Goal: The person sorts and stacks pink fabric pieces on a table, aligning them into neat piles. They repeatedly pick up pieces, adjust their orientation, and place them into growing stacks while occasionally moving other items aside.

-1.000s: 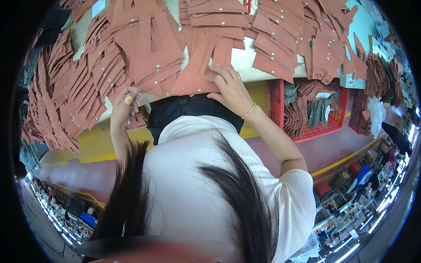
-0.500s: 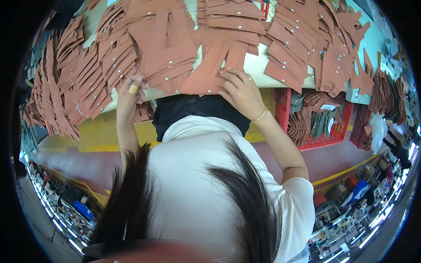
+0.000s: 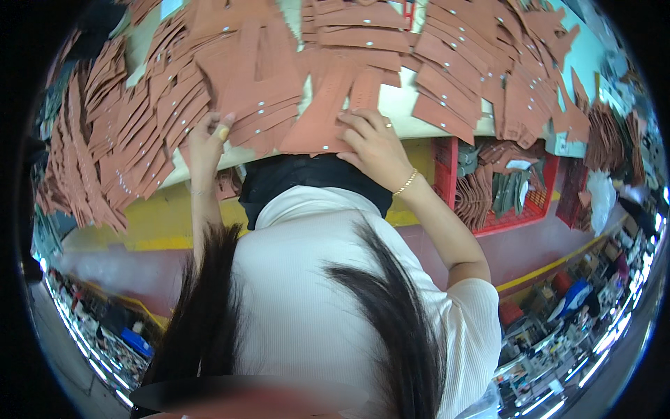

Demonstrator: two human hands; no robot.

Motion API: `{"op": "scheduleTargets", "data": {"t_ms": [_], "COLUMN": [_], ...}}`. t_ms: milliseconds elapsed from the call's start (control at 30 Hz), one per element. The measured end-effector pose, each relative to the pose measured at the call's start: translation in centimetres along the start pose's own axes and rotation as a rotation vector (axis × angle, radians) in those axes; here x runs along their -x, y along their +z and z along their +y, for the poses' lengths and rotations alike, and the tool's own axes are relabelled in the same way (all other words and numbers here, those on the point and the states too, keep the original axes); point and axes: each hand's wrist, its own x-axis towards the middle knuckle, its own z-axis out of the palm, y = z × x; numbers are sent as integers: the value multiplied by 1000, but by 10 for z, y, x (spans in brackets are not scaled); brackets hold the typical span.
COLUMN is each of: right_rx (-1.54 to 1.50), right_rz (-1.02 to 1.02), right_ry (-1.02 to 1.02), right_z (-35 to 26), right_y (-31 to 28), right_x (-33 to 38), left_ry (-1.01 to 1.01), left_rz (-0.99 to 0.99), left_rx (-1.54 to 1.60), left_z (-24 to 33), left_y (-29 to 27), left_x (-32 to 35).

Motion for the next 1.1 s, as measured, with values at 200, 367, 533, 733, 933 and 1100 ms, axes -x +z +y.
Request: {"op": "scheduleTargets", "data": {"t_ms": [200,367,533,733,933,1100], "right_rx": [2,40,10,2,-35,-99], "right_rz": [55,126,151,167,246,340], "right_ry": [-2,-43,-21,-52,-29,8], "right_z": [3,2,2,4,1,3], "right_y": [6,13,17,16,19,20], "right_x": [3,6,7,8,8,7], "left_ry": [-45,-114,-107,-73,-106,-38], "left_rz": [-82,-91,-52,-17,159,217], "left_rx": [38,291,351,356,-249,-187], "left_z": [19,33,32,33,51,54], "left_y": [7,13,13,15,2,-13], "left_x": [-21,-27,-27,-27,-8,18]}}
